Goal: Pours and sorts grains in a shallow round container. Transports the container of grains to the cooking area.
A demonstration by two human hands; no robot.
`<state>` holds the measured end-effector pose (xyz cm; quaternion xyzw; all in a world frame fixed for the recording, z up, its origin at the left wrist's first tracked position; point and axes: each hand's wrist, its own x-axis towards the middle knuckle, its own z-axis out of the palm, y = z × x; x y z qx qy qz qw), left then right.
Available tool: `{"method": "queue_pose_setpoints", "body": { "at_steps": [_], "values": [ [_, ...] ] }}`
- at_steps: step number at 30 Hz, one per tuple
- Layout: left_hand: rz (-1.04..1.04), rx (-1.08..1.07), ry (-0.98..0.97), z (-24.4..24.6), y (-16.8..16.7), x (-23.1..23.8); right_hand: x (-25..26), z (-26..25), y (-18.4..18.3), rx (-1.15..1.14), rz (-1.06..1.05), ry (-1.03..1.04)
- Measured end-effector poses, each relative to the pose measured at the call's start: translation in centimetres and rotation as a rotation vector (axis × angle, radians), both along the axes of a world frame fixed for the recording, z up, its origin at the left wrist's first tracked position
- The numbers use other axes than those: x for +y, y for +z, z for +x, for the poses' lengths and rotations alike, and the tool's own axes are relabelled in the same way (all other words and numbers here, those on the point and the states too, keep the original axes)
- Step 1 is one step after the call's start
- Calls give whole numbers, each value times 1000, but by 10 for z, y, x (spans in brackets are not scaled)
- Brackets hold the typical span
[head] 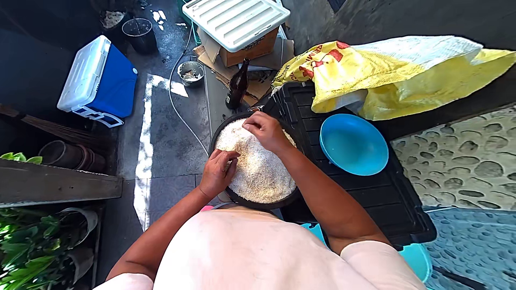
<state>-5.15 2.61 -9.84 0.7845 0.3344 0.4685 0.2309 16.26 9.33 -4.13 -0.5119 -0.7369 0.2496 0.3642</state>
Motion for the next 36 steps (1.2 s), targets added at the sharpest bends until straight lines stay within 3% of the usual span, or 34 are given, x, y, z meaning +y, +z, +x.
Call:
{"method": "queue_pose_setpoints", "body": {
  "at_steps": [4,6,9,18,36],
  "values": [
    [-3,4,-1,-1,-2,-1,-51,6,31,880,-522,-194],
    [-6,9,4,0,-2,0,-77,11,34,1115,-671,-284],
    [-8,13,3,0,-2,0,-110,16,31,1291,-770,-388],
    [-19,46,-16,-1,1,-2,-166,18,19,1386,-819,-446],
    [-22,60,39,2,2,-3,-169,16,23,1211,-681,-274]
  ]
}}
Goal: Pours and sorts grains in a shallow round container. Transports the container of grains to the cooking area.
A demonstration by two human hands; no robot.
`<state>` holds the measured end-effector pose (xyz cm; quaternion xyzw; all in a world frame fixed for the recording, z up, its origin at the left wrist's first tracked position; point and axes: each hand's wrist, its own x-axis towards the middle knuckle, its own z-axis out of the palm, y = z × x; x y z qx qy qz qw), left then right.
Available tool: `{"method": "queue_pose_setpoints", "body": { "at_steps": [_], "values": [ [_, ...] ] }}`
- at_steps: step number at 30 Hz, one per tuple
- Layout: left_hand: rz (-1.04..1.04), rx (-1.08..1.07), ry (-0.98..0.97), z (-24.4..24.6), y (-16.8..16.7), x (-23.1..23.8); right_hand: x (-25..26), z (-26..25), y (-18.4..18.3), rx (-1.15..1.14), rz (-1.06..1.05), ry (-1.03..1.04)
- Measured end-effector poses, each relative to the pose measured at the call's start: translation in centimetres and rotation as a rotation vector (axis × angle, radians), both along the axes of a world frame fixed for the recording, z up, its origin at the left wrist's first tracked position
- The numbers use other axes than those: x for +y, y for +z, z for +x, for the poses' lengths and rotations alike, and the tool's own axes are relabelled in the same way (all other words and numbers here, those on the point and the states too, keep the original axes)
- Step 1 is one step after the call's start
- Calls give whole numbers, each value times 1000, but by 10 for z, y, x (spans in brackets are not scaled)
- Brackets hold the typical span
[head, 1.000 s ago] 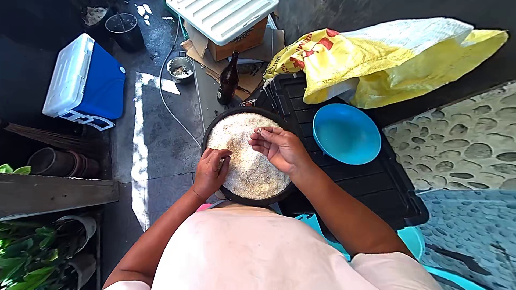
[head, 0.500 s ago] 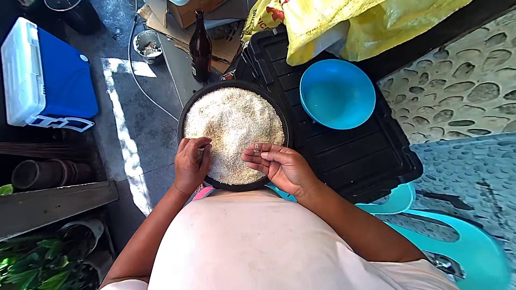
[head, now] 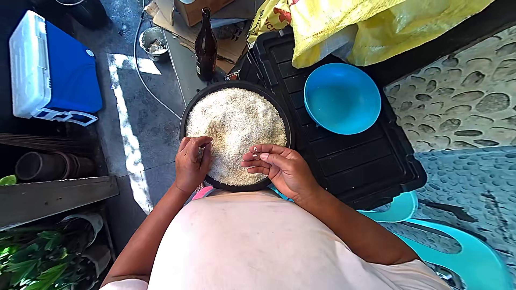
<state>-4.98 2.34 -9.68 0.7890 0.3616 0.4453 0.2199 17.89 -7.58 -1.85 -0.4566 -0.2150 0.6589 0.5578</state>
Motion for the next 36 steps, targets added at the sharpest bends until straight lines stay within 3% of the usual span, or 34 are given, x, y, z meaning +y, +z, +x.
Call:
{"method": "queue_pose_setpoints", "body": {
  "at_steps": [6,8,11,13,15,18,24,28,33,36],
  "values": [
    [8,-9,8,1,-1,0,0,1,-2,-93,30,37],
    [0,-3,8,0,0,-1,-4,6,-3,-488,252,141],
    [-2,18,10,-1,4,-2,-4,19,-7,-1510,664,165],
    [-3,21,11,-1,4,-3,-1,29,-8,-1793,714,132],
    [-3,22,11,-1,4,-2,-2,40,-5,-1818,662,143],
    [-9,6,8,-1,4,-3,-14,61,4,-1674,566,252],
    [-20,3,-4,-1,4,-2,-49,86,6,-1689,450,712],
    [-9,5,-7,-1,4,-2,-48,82,13,-1702,186,1024],
    [-15,11,-18,-1,4,-2,-26,73,5,-1630,585,572],
    [-20,10,-23,-1,3,-1,-4,59,-11,-1497,631,697]
  ]
}}
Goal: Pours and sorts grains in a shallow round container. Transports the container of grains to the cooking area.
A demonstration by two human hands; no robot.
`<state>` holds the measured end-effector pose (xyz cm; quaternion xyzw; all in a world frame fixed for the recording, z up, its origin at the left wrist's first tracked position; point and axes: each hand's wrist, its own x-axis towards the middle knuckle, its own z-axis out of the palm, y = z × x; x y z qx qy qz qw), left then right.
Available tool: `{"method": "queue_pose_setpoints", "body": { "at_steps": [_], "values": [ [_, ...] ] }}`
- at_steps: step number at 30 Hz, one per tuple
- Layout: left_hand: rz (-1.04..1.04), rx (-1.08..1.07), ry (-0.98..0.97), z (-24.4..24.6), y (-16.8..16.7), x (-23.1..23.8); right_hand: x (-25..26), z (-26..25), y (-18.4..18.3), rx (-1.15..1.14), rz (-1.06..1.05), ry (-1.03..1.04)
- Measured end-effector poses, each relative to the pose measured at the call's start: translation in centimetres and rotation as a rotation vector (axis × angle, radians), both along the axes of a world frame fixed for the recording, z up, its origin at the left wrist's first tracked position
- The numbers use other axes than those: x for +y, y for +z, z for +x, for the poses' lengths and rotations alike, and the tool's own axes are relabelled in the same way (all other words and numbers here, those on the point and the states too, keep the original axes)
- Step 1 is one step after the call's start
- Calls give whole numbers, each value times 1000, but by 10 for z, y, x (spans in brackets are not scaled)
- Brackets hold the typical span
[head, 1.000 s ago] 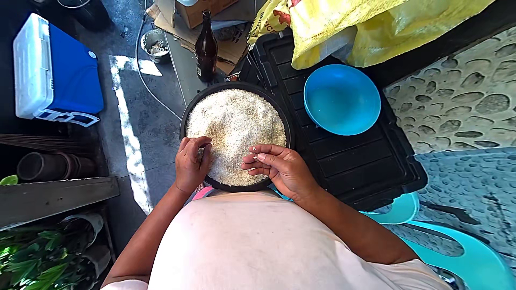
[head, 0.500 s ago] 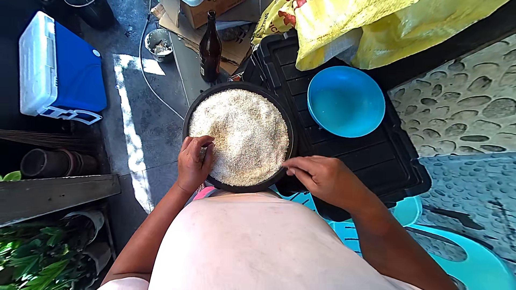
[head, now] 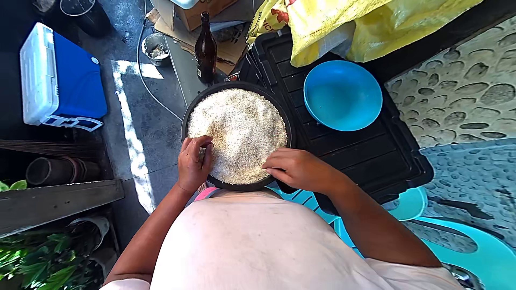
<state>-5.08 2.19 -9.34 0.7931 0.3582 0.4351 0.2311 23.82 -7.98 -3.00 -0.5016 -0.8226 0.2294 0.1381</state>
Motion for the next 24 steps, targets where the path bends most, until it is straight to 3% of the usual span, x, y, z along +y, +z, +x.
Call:
{"method": "queue_pose_setpoints", "body": {
  "at_steps": [3,12,17,24],
  "values": [
    [3,1,-1,0,0,1,25,-18,-10,-37,-121,59],
    [19,-3,16,1,-3,0,96,-29,4,134,154,-64],
    [12,-4,25,0,-1,0,94,-4,25,237,246,-179],
    [39,-56,36,0,-3,0,64,11,7,139,166,-288]
  ]
}}
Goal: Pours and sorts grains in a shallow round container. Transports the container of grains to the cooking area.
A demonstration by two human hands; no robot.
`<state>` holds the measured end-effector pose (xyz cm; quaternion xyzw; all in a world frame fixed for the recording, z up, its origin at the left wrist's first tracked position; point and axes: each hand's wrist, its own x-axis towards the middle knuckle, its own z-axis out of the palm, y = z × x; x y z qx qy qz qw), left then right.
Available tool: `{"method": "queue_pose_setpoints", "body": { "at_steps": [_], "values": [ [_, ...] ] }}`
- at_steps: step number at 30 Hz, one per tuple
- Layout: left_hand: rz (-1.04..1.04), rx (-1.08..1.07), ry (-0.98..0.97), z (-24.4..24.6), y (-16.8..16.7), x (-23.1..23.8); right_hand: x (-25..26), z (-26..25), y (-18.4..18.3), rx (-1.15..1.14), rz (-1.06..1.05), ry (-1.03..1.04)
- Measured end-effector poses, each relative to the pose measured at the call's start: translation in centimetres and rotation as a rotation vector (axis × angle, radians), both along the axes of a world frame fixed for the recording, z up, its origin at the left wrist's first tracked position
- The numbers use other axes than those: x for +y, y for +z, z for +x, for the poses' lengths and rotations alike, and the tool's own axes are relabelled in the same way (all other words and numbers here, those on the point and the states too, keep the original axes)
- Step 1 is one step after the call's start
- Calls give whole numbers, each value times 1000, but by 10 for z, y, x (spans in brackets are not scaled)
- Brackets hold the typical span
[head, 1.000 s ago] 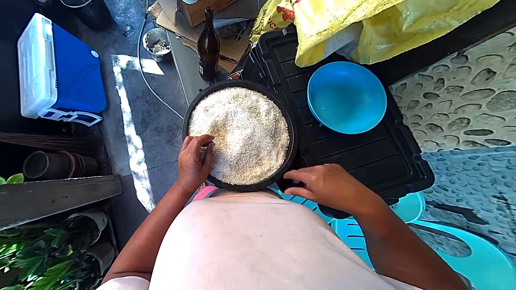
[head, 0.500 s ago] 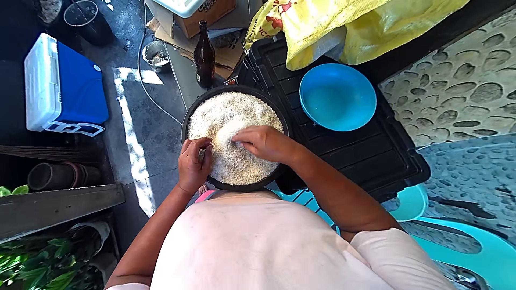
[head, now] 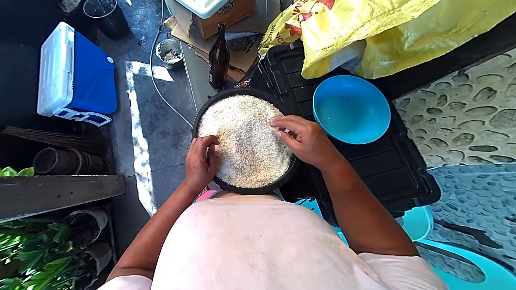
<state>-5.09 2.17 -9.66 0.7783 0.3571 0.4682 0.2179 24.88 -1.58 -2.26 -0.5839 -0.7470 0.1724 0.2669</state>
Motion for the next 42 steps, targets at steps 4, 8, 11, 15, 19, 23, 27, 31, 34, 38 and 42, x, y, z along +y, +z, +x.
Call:
{"method": "queue_pose_setpoints", "body": {
  "at_steps": [4,8,11,15,19,23,27,31,34,38,42],
  "values": [
    [22,-53,4,-1,-6,0,-8,-2,-10,-6,11,-37],
    [31,-53,26,0,-6,0,-6,-7,-13,-36,-4,-66],
    [25,-47,33,0,-5,0,-3,-10,-15,-50,-4,-68],
    [4,-44,30,-1,-3,-1,1,-16,-16,-90,13,-57],
    [-2,-51,33,0,-4,0,6,-21,-21,-134,-12,-66],
    [6,-54,33,0,-4,0,8,-28,-23,-206,63,-76],
    [6,-52,22,0,-3,0,11,-47,-25,-125,199,38],
    [-2,-46,33,0,-3,-1,20,-63,-37,-108,213,141],
    [2,-42,42,0,-4,-1,24,-67,-44,-123,216,165],
    [-2,-50,43,0,-3,-1,25,-70,-52,-142,250,163],
    [7,-55,40,0,-5,0,22,-64,-43,155,113,100]
  ]
}}
